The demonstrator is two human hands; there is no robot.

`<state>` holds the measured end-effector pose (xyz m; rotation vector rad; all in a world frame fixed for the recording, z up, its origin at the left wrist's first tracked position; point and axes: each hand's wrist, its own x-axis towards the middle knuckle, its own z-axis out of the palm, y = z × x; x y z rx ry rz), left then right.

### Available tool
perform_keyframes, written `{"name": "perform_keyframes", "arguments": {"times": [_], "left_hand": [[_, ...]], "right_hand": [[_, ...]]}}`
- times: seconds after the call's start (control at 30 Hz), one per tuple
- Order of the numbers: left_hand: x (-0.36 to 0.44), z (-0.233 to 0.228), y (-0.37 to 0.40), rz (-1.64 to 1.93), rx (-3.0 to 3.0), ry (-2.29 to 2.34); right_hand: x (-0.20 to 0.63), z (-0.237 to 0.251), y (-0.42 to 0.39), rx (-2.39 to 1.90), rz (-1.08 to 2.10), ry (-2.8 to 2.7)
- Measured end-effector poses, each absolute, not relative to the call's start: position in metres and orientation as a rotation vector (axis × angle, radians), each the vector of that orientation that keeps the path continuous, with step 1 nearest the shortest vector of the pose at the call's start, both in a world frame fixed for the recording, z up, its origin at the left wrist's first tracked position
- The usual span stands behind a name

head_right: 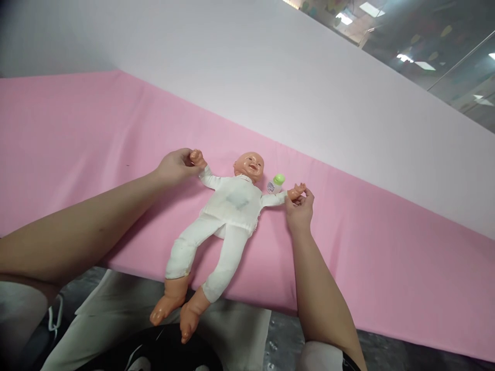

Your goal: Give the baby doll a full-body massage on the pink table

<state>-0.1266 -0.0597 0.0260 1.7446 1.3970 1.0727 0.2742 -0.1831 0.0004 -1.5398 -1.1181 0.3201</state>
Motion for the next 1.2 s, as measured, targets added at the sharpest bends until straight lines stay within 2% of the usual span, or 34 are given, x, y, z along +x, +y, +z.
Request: {"name": "perform_keyframes", "arguments": {"times": [0.23, 0.5, 0.6, 0.83, 1.03, 1.2], "left_hand": [[-0.14, 0.013, -0.04, 0.941, 1.628, 1.657], [-0.111, 0.024, -0.084, 0.753, 2.34, 1.735], [-0.098, 0.026, -0.107, 0.617, 2.544, 1.509], [-0.094, 0.018, -0.142, 0.54, 2.837, 0.599], [-0.088, 0.022, -0.16, 0.707, 2.853, 0.186], [-0.083, 0.018, -0.161, 0.954, 2.773, 0.137]], "right_hand": [[0.29, -0.009, -0.175, -1.757, 0.394, -0.972], [0.296, -0.006, -0.175, -1.869, 0.362, -0.96], [0.298, -0.007, -0.173, -1.889, 0.336, -0.951], [0.305, -0.015, -0.169, -1.826, 0.37, -0.889], [0.279, -0.006, -0.174, -1.54, 0.355, -0.935], [0.236, 0.005, -0.184, -1.329, 0.229, -1.113]]}}
